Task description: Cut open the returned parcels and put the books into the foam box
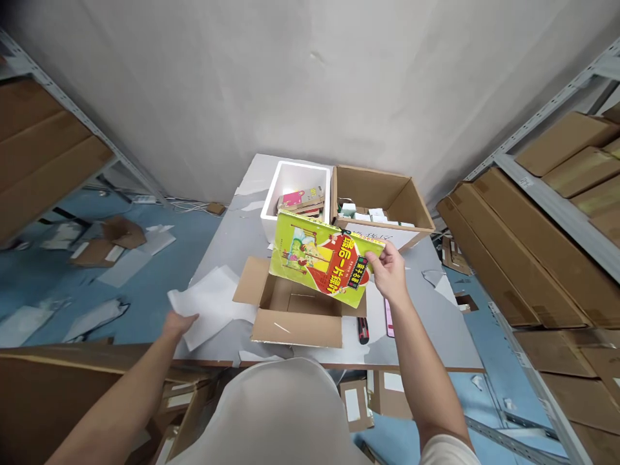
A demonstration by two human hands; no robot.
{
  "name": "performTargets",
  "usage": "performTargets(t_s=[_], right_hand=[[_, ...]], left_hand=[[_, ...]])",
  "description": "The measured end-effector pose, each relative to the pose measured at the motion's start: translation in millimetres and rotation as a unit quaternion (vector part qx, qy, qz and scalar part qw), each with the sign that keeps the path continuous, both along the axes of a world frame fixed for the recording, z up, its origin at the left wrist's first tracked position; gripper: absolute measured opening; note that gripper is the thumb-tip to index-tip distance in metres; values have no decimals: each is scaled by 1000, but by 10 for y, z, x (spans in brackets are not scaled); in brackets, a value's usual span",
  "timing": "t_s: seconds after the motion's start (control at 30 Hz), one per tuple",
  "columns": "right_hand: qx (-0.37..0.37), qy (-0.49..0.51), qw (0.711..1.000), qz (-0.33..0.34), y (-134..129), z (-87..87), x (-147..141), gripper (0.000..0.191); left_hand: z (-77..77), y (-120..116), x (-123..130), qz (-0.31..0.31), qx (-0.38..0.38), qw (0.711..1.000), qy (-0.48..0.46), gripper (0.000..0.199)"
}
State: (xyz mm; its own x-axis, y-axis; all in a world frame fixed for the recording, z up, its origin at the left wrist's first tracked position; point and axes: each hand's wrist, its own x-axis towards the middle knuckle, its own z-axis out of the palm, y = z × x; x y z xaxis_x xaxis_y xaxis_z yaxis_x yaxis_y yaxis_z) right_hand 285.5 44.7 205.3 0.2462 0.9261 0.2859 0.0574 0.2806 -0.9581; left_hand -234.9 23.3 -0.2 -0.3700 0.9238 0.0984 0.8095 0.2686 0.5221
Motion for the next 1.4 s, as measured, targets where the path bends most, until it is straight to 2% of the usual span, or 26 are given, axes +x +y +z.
performTargets(t_s=[0.07, 0.1, 0.13, 0.17, 0.2, 0.23, 0.27, 0.3, 0.33, 0.4, 0.47, 0.53, 0.63, 0.73, 0.83, 1.03, 1.17, 1.27, 1.33, 1.4], right_hand=[[0, -19, 1000, 17, 24, 47, 21, 32], [1, -34, 999, 32, 40, 78, 31, 33], [3, -53, 997, 51, 60, 120, 36, 33], [4, -77, 994, 76, 87, 173, 32, 34], [3, -102, 989, 106, 121, 237, 14, 34], [1, -128, 982, 140, 163, 310, -19, 35], [-3, -152, 972, 177, 210, 388, -67, 37], [-5, -173, 961, 214, 259, 465, -126, 40], [-5, -190, 951, 246, 309, 539, -189, 42], [4, -209, 938, 277, 396, 657, -290, 47], [7, -224, 936, 271, 456, 720, -314, 50], [-28, -239, 931, 274, 483, 722, -256, 47], [-126, -223, 916, 308, 487, 643, -127, 44], [-157, -178, 925, 297, 503, 540, -80, 47], [-140, -152, 935, 287, 543, 467, -103, 47], [-140, -125, 949, 255, 585, 328, -75, 46], [-127, -86, 954, 257, 567, 231, -3, 44], [-105, -62, 955, 271, 579, 228, -1, 46], [-67, -93, 953, 280, 610, 263, -48, 48], [-12, -158, 939, 306, 650, 313, -123, 53]], left_hand=[[157, 41, 185, 96, 44, 994, -11, 91], [305, 71, 301, 136, 68, 988, -17, 94], [495, 104, 437, 128, 131, 982, -42, 96], [718, 137, 592, 75, 181, 978, -71, 94], [958, 167, 760, -6, 201, 973, -115, 90], [1197, 191, 936, -106, 189, 961, -174, 85], [1418, 206, 1111, -209, 145, 939, -230, 83], [1603, 209, 1276, -286, 94, 914, -271, 80], [1743, 198, 1425, -336, 46, 892, -299, 73], [1867, 137, 1649, -354, -7, 869, -346, 53], [1823, 37, 1766, -319, -26, 853, -412, 45], [1697, -73, 1803, -259, -29, 823, -506, 47], [1523, -212, 1816, -175, -45, 763, -621, 53], [1433, -288, 1861, -138, -61, 733, -664, 52], [1391, -314, 1923, -126, -67, 725, -674, 53], [1305, -359, 2019, -111, -68, 746, -653, 58], [1272, -368, 2054, -106, -78, 736, -665, 51], [1298, -346, 2075, -117, -117, 697, -698, 43], [1322, -328, 2108, -139, -169, 652, -726, 37], [1334, -316, 2164, -171, -224, 604, -746, 33]])
